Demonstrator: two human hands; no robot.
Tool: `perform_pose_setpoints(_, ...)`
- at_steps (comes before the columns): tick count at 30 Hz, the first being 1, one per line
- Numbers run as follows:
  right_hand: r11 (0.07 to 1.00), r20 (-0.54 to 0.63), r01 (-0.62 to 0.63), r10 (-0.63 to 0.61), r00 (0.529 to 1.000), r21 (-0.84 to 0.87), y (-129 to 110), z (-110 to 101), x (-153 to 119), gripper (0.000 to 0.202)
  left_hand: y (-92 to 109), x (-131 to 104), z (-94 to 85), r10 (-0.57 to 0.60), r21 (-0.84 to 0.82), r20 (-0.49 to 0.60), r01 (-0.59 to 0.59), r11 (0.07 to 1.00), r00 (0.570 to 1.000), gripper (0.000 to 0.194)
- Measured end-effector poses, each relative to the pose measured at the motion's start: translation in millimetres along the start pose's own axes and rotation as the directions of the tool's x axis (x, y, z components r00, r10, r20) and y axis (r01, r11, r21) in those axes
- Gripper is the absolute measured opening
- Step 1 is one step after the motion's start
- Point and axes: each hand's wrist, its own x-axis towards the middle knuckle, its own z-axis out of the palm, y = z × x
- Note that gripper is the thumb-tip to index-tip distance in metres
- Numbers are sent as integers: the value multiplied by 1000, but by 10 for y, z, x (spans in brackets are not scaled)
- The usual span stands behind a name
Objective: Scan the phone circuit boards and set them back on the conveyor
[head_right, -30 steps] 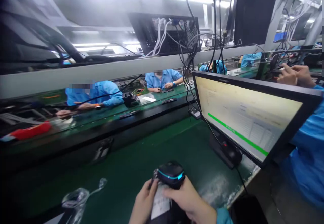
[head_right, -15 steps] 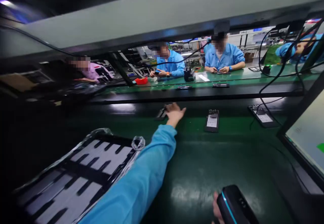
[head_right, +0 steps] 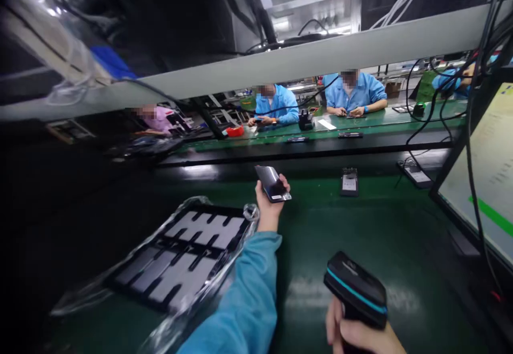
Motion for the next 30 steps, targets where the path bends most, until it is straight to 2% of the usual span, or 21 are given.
perform_pose_setpoints(2, 995, 20, -35, 33, 999, 98, -15, 296, -62, 20, -29, -494, 178, -46, -372, 118, 87, 924, 992, 58)
perform_pose_setpoints(3, 991, 21, -45, 42, 999, 128, -31, 408, -84, 20, -39, -714, 277, -70, -452, 171, 141, 881, 983, 55)
perform_pose_setpoints(6, 987, -19, -40, 44, 999, 156, -93, 606, -185, 17, -54, -1232, 522, -95, -580, 299, 260, 772, 950, 50)
perform_pose_setpoints(9, 987, -51, -31, 39, 998, 160, -115, 683, -363, 17, -92, -1538, 608, -131, -625, 376, 356, 695, 917, 44)
perform_pose_setpoints(12, 986, -62, -29, 40, 997, 166, -59, 719, -527, 18, -161, -1692, 586, -202, -610, 393, 418, 673, 897, 33)
perform_pose_setpoints(15, 980, -63, -33, 46, 997, 198, 22, 712, -610, 17, -196, -1785, 539, -231, -605, 341, 401, 688, 911, 27)
perform_pose_setpoints(17, 976, -52, -40, 52, 997, 216, 61, 684, -627, 15, -180, -1848, 514, -230, -622, 314, 383, 684, 921, 28)
perform_pose_setpoints(19, 971, -48, -39, 51, 998, 235, 86, 649, -631, 12, -142, -1925, 492, -233, -641, 332, 399, 656, 914, 34)
perform_pose_setpoints(23, 961, -48, -39, 54, 997, 272, 131, 605, -625, 12, -100, -2050, 419, -249, -671, 419, 482, 563, 873, 47)
perform_pose_setpoints(27, 959, 6, -82, 83, 997, 271, 185, 566, -541, 13, -211, -1969, 342, -257, -739, 473, 539, 404, 842, 62)
perform_pose_setpoints(30, 959, -1, -71, 74, 997, 273, 212, 570, -487, 15, -262, -1937, 319, -312, -706, 525, 610, 359, 792, 57)
